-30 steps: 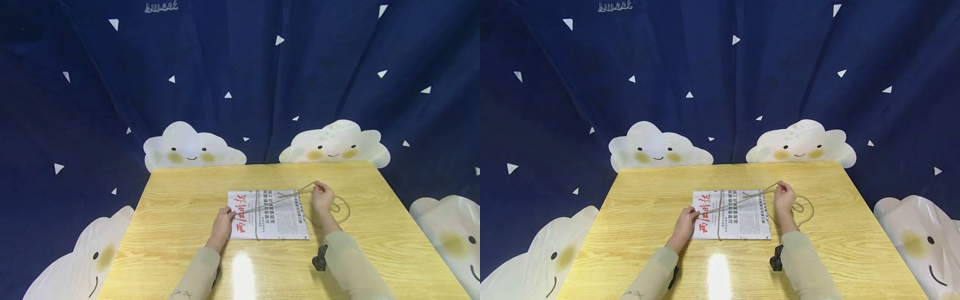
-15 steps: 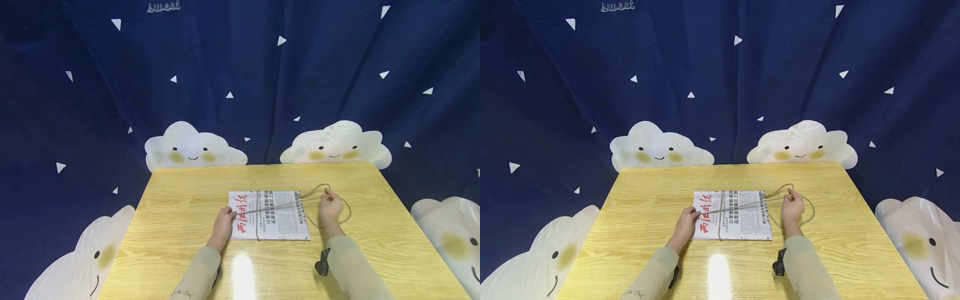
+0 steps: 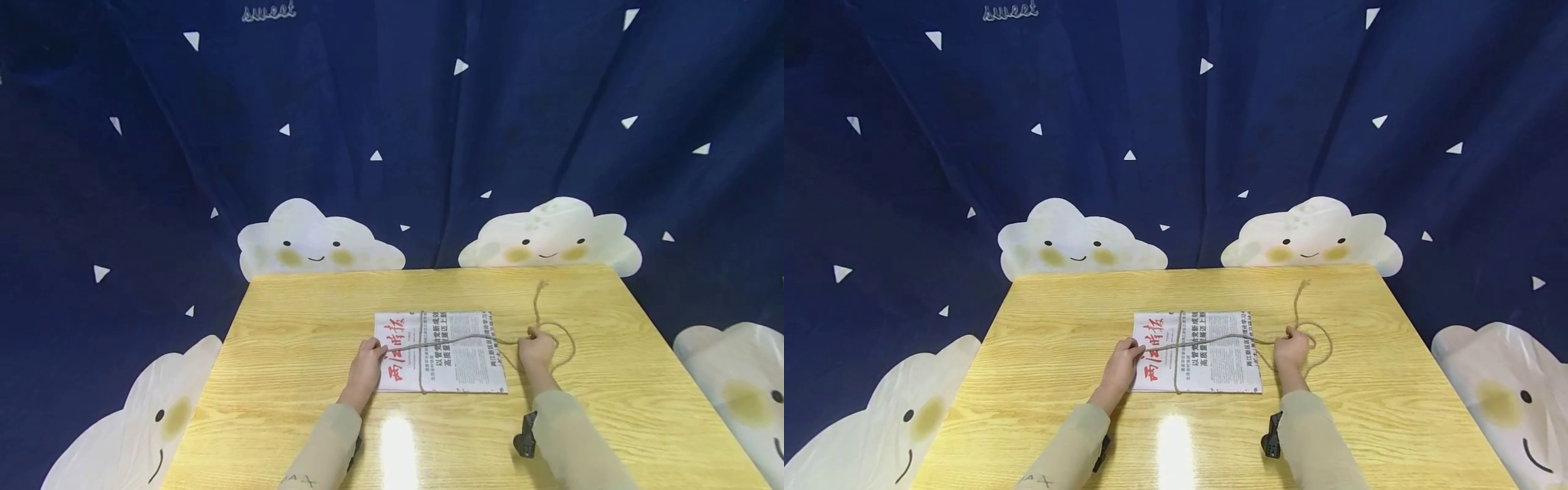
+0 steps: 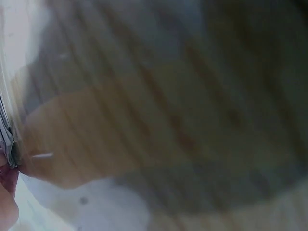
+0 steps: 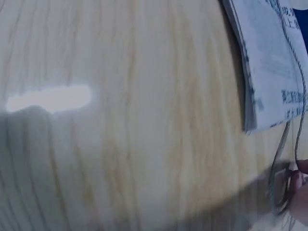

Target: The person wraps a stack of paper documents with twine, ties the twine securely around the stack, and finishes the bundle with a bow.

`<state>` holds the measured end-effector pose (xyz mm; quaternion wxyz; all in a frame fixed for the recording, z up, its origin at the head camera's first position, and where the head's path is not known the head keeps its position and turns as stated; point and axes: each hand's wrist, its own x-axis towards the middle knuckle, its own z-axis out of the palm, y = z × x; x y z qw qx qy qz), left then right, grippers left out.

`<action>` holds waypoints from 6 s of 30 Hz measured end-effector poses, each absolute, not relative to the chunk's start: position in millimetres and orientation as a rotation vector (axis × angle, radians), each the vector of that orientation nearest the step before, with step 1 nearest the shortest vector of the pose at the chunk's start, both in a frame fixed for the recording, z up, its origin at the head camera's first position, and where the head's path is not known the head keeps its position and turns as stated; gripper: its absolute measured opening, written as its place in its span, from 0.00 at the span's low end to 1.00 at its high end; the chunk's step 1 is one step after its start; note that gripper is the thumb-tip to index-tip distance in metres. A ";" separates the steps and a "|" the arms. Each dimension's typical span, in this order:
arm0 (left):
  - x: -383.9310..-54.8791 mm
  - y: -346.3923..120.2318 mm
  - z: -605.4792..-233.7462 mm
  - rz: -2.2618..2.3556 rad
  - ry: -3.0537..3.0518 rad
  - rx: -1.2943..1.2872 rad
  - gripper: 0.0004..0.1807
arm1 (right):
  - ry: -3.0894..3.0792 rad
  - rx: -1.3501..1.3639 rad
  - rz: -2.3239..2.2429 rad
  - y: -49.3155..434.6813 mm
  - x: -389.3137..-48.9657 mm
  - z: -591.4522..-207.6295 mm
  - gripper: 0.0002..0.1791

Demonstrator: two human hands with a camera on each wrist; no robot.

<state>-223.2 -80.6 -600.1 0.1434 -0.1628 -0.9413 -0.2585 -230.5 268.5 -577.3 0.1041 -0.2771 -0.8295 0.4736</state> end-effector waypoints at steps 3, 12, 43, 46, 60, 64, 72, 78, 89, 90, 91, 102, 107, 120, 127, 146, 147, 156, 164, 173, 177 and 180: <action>-222.8 -81.5 -600.6 -0.770 -2.703 -0.472 0.10 | -2.553 -0.747 1.324 273.1 -229.3 -580.2 0.23; -225.2 -78.3 -598.3 -0.689 -2.837 -0.399 0.11 | -2.779 -0.462 1.112 286.4 -221.9 -559.3 0.21; -227.2 -78.4 -595.5 -0.823 -2.853 -0.365 0.08 | -2.700 0.696 0.697 315.7 -126.5 -574.1 0.11; -228.4 -78.3 -595.3 -0.887 -2.855 -0.333 0.06 | -2.711 0.502 0.744 295.9 -136.3 -562.3 0.09; -225.4 -81.0 -594.0 -0.833 -2.803 -0.342 0.09 | -2.622 0.520 0.862 190.7 -219.8 -504.0 0.04; -226.2 -81.1 -595.9 -0.820 -2.772 -0.358 0.09 | -2.652 0.579 0.847 171.8 -245.5 -508.8 0.03; -227.8 -80.2 -596.4 -0.813 -2.752 -0.348 0.08 | -2.854 0.733 0.858 147.4 -279.5 -520.4 0.04; -226.6 -80.3 -595.5 -0.812 -2.786 -0.305 0.08 | -2.984 0.820 0.746 136.0 -291.1 -524.5 0.05; -227.5 -79.4 -598.6 -0.859 -2.757 -0.297 0.06 | -3.003 1.089 0.648 120.6 -300.5 -527.0 0.06; -227.6 -79.3 -598.9 -0.855 -2.757 -0.296 0.06 | -2.999 1.107 0.654 119.2 -300.4 -528.4 0.06; -227.8 -78.8 -599.1 -0.858 -2.757 -0.291 0.06 | -2.997 1.118 0.651 118.3 -300.3 -529.7 0.05; -228.3 -78.4 -599.7 -0.839 -2.748 -0.294 0.06 | -3.027 1.076 0.732 106.9 -294.9 -539.5 0.11; -228.5 -78.3 -601.0 -0.843 -2.736 -0.302 0.06 | -3.111 1.135 0.799 103.2 -289.4 -538.7 0.15; -226.5 -78.3 -598.3 -0.842 -2.735 -0.305 0.06 | -2.976 1.239 0.635 110.4 -282.4 -537.7 0.07; -227.4 -78.6 -598.3 -0.826 -2.747 -0.299 0.06 | -3.109 0.703 0.734 113.6 -266.2 -523.8 0.05; -226.7 -77.3 -599.0 -0.873 -2.762 -0.286 0.07 | -3.134 0.047 1.072 103.5 -206.5 -557.7 0.03; -226.7 -77.2 -599.0 -0.866 -2.758 -0.290 0.06 | -3.131 0.039 1.065 105.3 -205.3 -557.1 0.04; -225.1 -77.3 -597.3 -0.850 -2.762 -0.274 0.06 | -3.172 -0.023 1.139 128.6 -183.2 -547.2 0.20; -224.6 -77.2 -598.2 -0.827 -2.743 -0.288 0.06 | -3.239 0.008 1.006 145.6 -155.1 -541.1 0.15; -224.5 -75.5 -599.3 -0.829 -2.726 -0.284 0.07 | -3.308 0.059 0.954 154.8 -132.0 -544.0 0.10; -224.2 -75.1 -599.1 -0.835 -2.725 -0.275 0.07 | -3.322 0.068 0.940 154.6 -128.2 -542.8 0.16; -224.1 -74.9 -598.9 -0.847 -2.733 -0.261 0.07 | -3.318 0.097 0.915 154.3 -127.1 -543.0 0.17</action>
